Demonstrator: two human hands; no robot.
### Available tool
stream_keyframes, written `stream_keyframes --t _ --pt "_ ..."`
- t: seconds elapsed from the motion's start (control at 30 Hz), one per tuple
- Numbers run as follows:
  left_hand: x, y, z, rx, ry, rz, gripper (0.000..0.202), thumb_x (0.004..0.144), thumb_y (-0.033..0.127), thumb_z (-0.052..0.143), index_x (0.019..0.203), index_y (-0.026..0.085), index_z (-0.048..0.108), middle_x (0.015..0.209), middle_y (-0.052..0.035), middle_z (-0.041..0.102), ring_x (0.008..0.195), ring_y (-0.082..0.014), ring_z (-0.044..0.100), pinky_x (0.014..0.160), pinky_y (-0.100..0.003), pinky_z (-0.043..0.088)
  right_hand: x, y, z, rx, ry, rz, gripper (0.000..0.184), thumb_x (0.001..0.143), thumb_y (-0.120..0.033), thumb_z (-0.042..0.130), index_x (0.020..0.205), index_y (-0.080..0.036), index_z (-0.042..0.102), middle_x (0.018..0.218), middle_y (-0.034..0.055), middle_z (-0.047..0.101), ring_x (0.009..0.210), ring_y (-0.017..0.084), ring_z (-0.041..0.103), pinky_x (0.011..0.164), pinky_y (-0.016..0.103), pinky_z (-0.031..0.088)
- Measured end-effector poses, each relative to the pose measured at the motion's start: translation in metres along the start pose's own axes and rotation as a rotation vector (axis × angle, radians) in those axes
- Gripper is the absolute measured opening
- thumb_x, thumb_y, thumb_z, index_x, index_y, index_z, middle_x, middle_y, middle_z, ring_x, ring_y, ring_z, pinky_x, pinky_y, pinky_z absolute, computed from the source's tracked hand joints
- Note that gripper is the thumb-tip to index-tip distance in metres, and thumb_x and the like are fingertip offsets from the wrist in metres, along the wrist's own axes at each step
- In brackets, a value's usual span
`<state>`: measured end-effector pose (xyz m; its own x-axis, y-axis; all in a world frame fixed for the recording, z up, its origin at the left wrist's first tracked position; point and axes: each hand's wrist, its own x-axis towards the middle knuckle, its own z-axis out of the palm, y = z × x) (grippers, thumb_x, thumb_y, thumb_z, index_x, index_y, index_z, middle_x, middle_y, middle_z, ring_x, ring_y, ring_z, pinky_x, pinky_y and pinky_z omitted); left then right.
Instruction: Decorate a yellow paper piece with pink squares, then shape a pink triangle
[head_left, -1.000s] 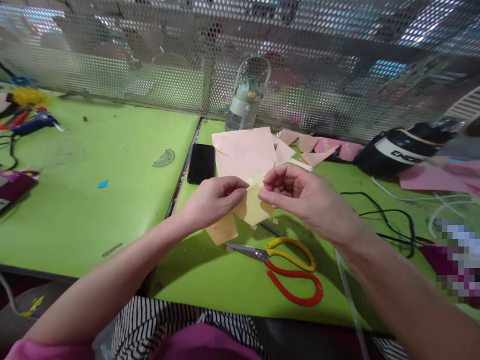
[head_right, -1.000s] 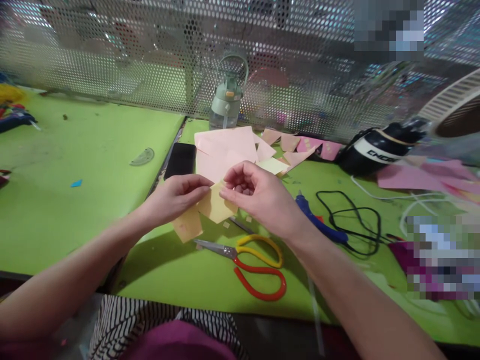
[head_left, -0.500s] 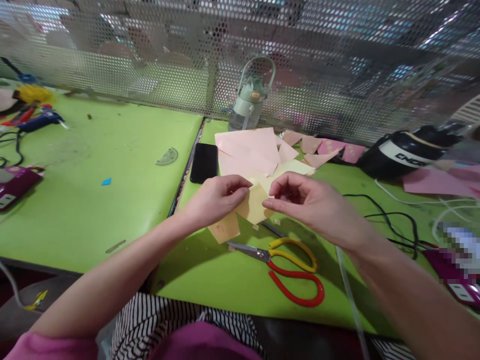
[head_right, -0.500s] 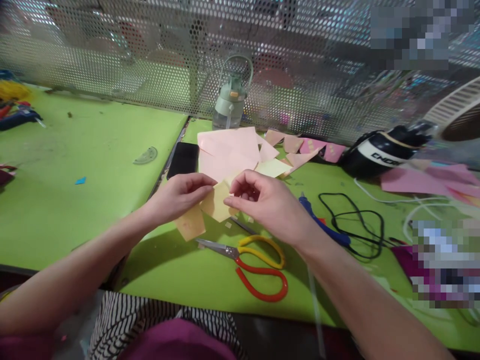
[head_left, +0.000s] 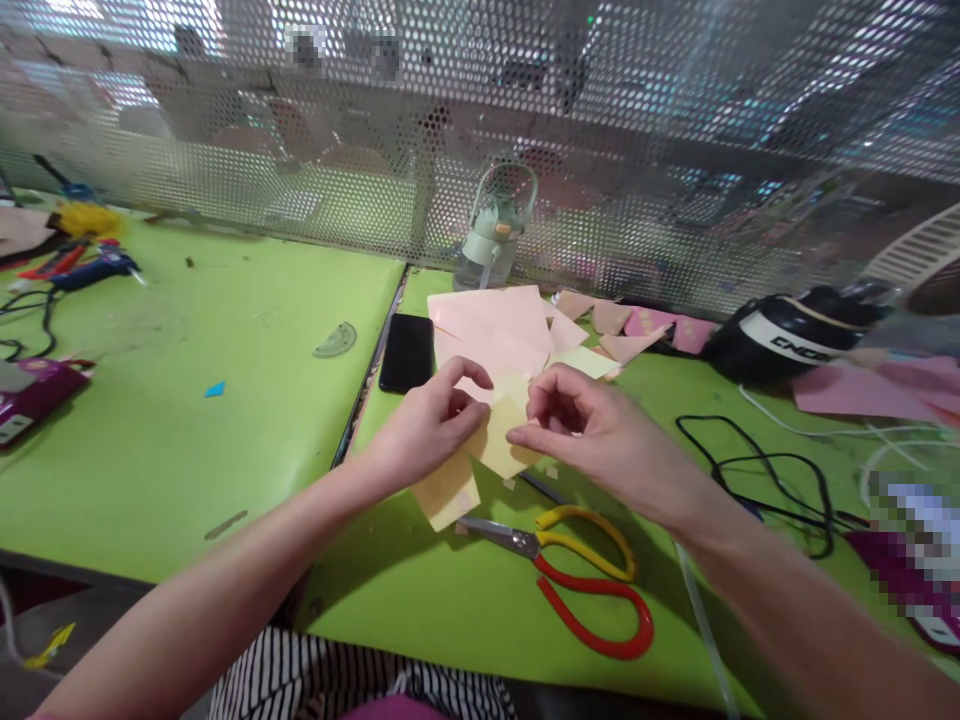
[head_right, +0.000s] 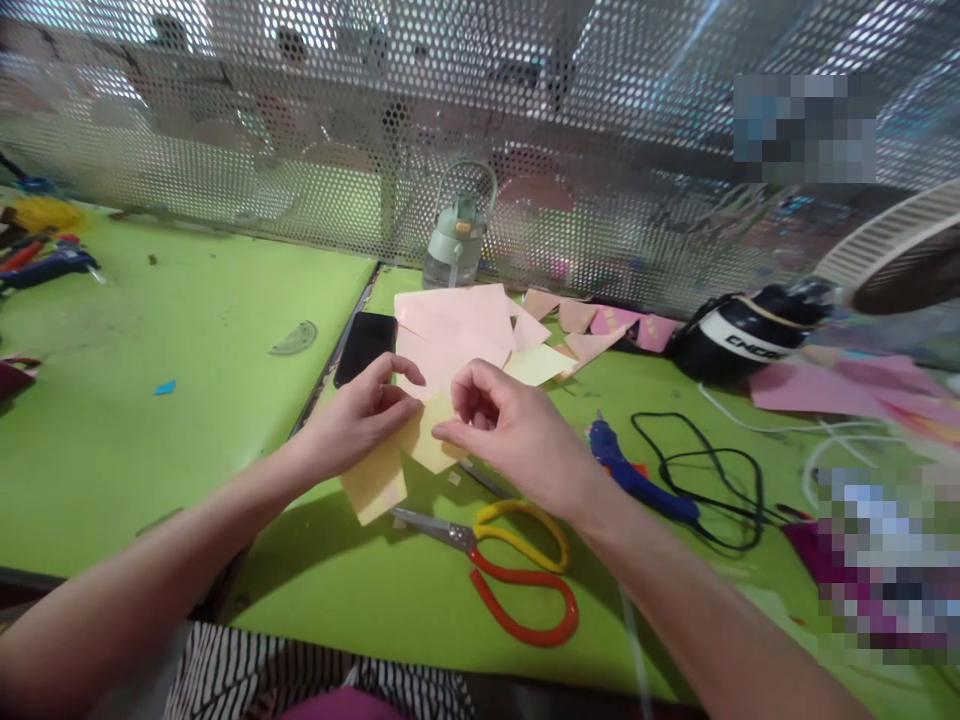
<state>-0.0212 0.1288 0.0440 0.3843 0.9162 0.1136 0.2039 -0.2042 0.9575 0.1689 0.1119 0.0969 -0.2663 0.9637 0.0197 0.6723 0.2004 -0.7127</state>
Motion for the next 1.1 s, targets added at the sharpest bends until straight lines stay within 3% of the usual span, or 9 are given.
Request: stream_keyframes --t 0.1,0.23,0.47,0.67,0.87,0.97,1.1 --pt "0.000 0.001 -0.001 0.065 0.028 0.054 0.012 0.087 0.017 0.049 0.093 0.020 0.059 0.066 0.0064 0.058 0.055 -0.0086 0.043 0.054 -0.022 0.033 -0.001 -0.006 0.005 -0.161 0.075 -0.026 0.027 0.075 -0.027 0.070 0.076 -0.024 0.043 0.063 -0.0066 0.053 0.055 0.011 0.049 0.052 0.026 0.037" --pt "-0.001 0.005 0.000 0.093 0.028 0.048 0.019 0.083 0.012 0.048 0.086 0.018 0.066 0.073 0.0026 0.065 0.059 -0.0093 0.049 0.055 -0.022 0.036 0.001 -0.011 0.011 -0.380 0.174 -0.141 0.029 0.076 -0.020 0.067 0.074 -0.025 0.039 0.060 -0.0067 0.054 0.050 0.012 0.050 0.048 0.026 0.032" --pt "0.000 0.000 0.004 -0.047 -0.015 0.052 0.012 0.082 0.025 0.062 0.086 0.016 0.069 0.079 -0.0018 0.072 0.066 -0.0124 0.059 0.064 -0.025 0.046 0.006 -0.010 0.017 -0.468 0.167 -0.191 0.033 0.075 -0.012 0.066 0.074 -0.026 0.035 0.059 -0.0079 0.052 0.045 0.011 0.047 0.045 0.025 0.029" --pt "0.000 0.001 0.003 -0.035 -0.016 0.083 0.012 0.084 0.026 0.061 0.083 0.016 0.068 0.076 -0.0011 0.070 0.063 -0.0111 0.057 0.062 -0.024 0.044 0.001 -0.012 0.017 -0.381 0.150 -0.143 0.028 0.076 -0.015 0.065 0.075 -0.025 0.039 0.061 -0.0068 0.054 0.051 0.012 0.052 0.047 0.025 0.033" --pt "-0.001 0.002 0.002 0.008 0.037 0.099 0.007 0.083 0.020 0.062 0.081 0.016 0.067 0.074 0.0003 0.070 0.065 -0.0103 0.059 0.061 -0.022 0.041 -0.004 -0.010 0.014 -0.152 0.102 -0.053 0.014 0.083 -0.032 0.060 0.084 -0.025 0.048 0.070 -0.0037 0.057 0.060 0.013 0.056 0.054 0.026 0.044" --pt "-0.001 0.002 0.002 0.032 0.030 0.099 0.007 0.084 0.021 0.062 0.082 0.016 0.067 0.074 0.0003 0.069 0.064 -0.0103 0.058 0.061 -0.023 0.041 -0.006 -0.006 0.013 -0.054 0.077 -0.037 0.012 0.085 -0.033 0.057 0.084 -0.024 0.049 0.073 -0.0025 0.057 0.063 0.013 0.056 0.056 0.026 0.046" --pt "0.000 0.001 0.004 -0.016 0.026 0.093 0.004 0.084 0.020 0.062 0.083 0.017 0.063 0.075 0.0007 0.067 0.064 -0.0098 0.056 0.060 -0.023 0.040 -0.007 -0.002 0.010 -0.056 0.159 -0.037 0.013 0.087 -0.033 0.057 0.083 -0.023 0.051 0.074 -0.0008 0.059 0.063 0.013 0.055 0.055 0.026 0.044"
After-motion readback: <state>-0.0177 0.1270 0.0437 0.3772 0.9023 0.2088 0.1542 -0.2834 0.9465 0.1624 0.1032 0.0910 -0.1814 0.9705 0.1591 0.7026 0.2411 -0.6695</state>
